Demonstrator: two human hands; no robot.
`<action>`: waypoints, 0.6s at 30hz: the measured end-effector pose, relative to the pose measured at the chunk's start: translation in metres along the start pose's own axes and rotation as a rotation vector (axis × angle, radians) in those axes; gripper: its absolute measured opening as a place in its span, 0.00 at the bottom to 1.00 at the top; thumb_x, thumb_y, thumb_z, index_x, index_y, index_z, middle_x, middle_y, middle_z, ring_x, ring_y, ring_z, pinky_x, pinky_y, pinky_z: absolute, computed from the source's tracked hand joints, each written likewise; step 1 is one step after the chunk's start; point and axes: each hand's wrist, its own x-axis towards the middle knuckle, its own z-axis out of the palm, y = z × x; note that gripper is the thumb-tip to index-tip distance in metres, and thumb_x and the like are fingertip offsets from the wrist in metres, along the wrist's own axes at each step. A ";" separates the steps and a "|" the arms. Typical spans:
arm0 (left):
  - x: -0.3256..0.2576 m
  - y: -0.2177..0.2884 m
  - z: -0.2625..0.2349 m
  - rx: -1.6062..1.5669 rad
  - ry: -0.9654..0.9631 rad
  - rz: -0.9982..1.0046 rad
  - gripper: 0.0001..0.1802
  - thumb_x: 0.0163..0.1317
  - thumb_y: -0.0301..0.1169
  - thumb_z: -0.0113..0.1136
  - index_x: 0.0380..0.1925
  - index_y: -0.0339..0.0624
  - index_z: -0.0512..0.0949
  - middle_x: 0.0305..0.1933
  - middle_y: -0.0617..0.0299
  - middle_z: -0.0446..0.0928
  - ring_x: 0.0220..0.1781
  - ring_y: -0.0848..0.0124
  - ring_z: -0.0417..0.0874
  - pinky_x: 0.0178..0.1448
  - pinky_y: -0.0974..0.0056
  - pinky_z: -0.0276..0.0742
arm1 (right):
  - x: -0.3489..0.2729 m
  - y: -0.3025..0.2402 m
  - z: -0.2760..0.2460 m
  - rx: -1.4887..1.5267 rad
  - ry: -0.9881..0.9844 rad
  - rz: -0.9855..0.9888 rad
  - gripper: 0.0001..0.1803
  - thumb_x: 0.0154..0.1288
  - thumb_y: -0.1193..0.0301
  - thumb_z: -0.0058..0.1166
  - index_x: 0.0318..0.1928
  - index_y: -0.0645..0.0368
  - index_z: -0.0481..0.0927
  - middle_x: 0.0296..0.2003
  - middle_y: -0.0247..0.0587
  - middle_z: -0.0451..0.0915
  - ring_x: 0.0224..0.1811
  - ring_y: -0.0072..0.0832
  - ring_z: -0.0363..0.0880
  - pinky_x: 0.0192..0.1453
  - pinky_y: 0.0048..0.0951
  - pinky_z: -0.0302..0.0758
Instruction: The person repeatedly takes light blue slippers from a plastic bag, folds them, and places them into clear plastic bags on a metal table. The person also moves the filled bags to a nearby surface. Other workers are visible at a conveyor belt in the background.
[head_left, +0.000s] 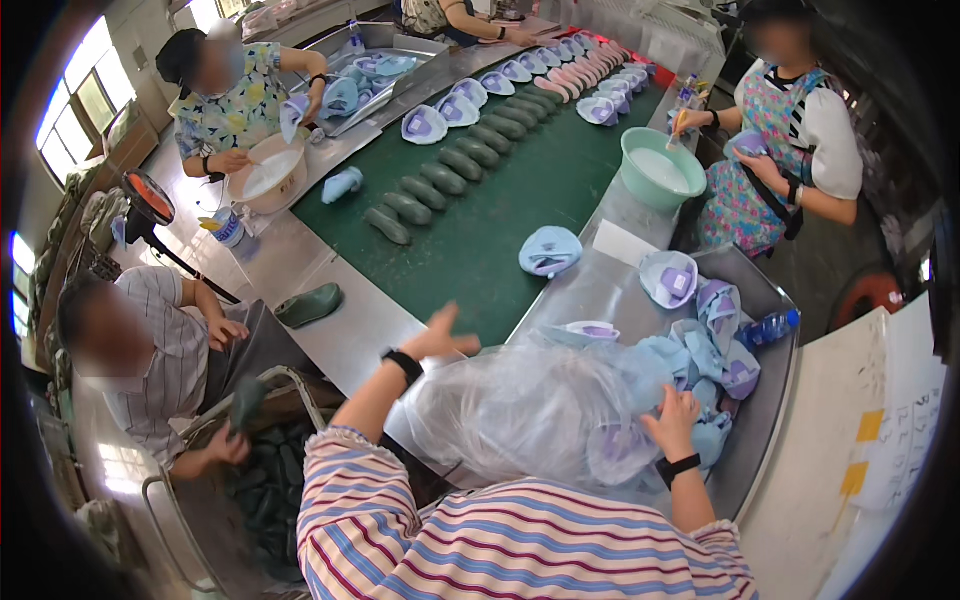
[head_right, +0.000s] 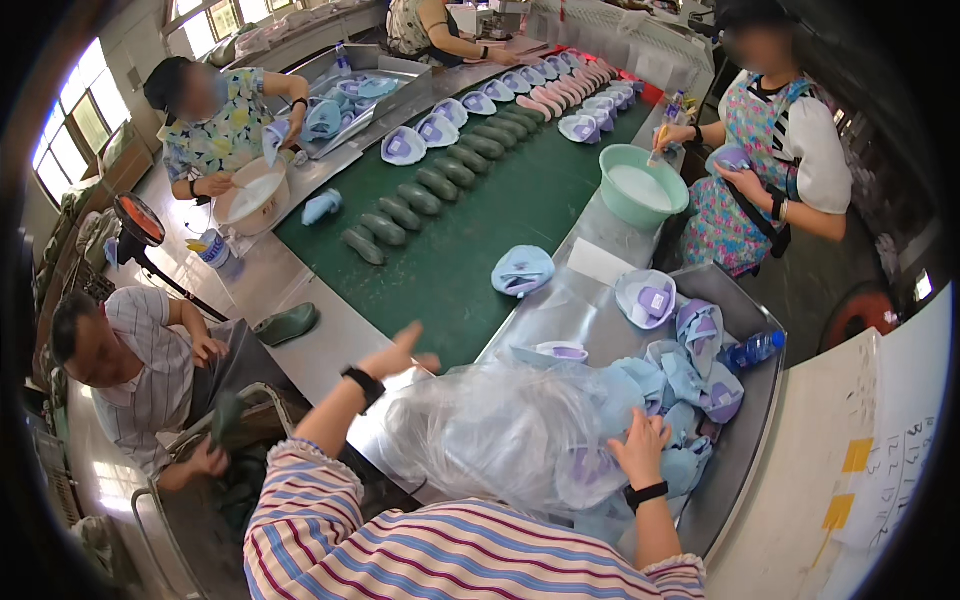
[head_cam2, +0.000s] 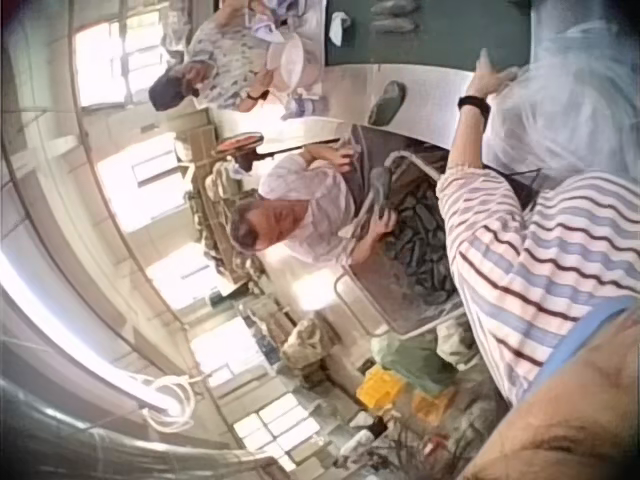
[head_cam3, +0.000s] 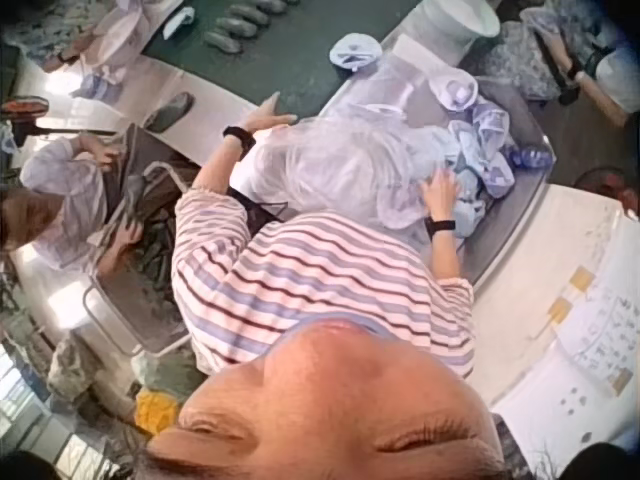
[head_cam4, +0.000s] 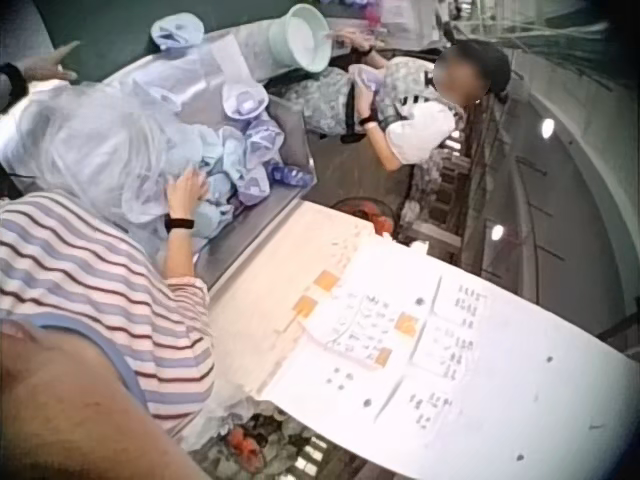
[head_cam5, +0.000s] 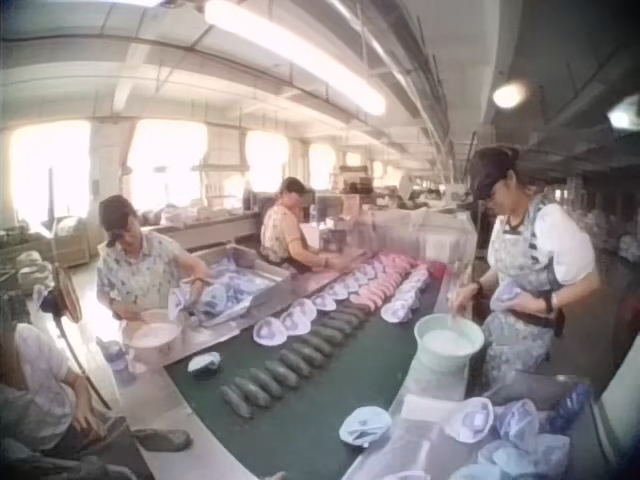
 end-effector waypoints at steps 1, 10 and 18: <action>-0.019 -0.006 0.033 0.135 -0.110 -0.019 0.55 0.47 0.55 0.67 0.66 0.31 0.53 0.64 0.38 0.64 0.66 0.49 0.66 0.70 0.51 0.56 | 0.001 0.015 0.008 -0.026 -0.012 -0.065 0.14 0.49 0.65 0.61 0.37 0.54 0.80 0.38 0.40 0.78 0.50 0.43 0.68 0.57 0.52 0.57; -0.080 0.003 0.059 -0.710 0.073 -0.053 0.25 0.67 0.49 0.48 0.55 0.44 0.73 0.44 0.57 0.78 0.46 0.65 0.78 0.42 0.56 0.80 | 0.030 0.019 -0.023 0.231 0.218 -0.295 0.35 0.46 0.61 0.67 0.55 0.58 0.69 0.55 0.49 0.69 0.60 0.51 0.64 0.62 0.49 0.62; -0.117 0.114 0.078 -0.814 -0.334 -0.008 0.52 0.61 0.58 0.51 0.72 0.56 0.30 0.75 0.55 0.40 0.72 0.51 0.52 0.54 0.44 0.76 | -0.025 -0.046 0.031 0.119 -0.138 -0.150 0.05 0.58 0.66 0.56 0.34 0.51 0.81 0.34 0.38 0.80 0.54 0.37 0.73 0.62 0.64 0.57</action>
